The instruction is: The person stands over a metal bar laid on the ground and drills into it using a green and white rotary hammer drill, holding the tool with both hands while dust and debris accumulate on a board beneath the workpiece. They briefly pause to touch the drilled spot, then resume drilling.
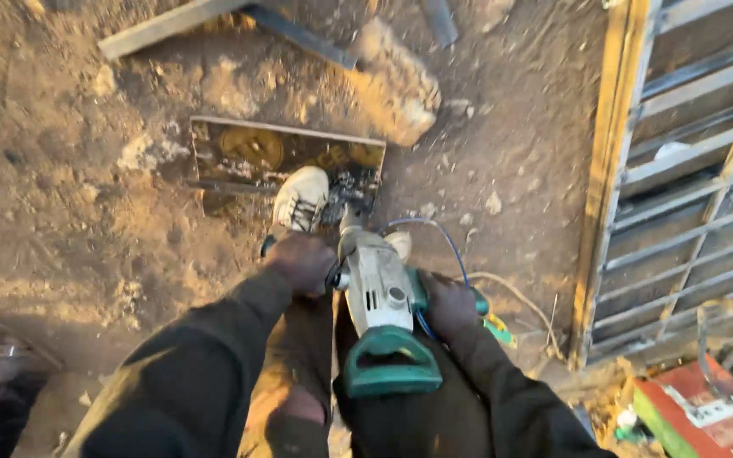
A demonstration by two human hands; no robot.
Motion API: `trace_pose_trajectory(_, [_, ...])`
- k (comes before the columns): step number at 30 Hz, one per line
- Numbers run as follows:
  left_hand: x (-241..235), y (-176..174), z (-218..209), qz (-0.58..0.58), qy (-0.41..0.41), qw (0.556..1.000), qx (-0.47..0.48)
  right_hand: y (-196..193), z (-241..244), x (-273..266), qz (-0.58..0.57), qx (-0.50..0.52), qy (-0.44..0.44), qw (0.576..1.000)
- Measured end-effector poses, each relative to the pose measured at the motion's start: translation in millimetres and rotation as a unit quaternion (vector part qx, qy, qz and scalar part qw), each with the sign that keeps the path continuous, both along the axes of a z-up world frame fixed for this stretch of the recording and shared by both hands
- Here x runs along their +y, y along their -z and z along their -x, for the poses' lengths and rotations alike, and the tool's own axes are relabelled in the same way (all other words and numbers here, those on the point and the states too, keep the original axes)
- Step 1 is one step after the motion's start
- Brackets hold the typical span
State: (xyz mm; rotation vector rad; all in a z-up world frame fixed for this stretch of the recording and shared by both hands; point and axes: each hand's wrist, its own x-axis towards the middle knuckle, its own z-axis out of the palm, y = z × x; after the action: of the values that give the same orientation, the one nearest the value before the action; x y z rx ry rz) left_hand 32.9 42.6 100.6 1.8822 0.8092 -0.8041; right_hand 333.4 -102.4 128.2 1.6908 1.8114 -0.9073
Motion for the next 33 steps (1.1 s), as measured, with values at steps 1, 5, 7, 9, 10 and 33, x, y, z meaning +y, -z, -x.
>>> trace_pose_trajectory(1, [-4,5,1,-0.012,-0.001,1.000,0.002,0,-3,-3,-0.012,0.002,-0.001,1.000])
trace_pose_trajectory(5, [-7,12,2,-0.035,0.036,0.998,-0.025,10,-3,-5,0.008,0.034,0.043,0.998])
trace_pose_trajectory(7, [-9,7,5,-0.052,0.014,0.999,-0.002,11,4,-11,0.029,0.056,0.061,0.996])
trace_pose_trajectory(9, [-10,7,10,-0.082,0.037,0.995,-0.050,9,7,-18,-0.007,0.077,0.033,0.996])
trace_pose_trajectory(10, [-12,0,8,-0.082,0.045,0.994,-0.059,-14,18,-10,-0.008,0.068,0.042,0.997])
trace_pose_trajectory(33, [-34,58,73,-0.012,0.069,0.997,0.026,38,89,1,-0.035,0.108,0.043,0.993])
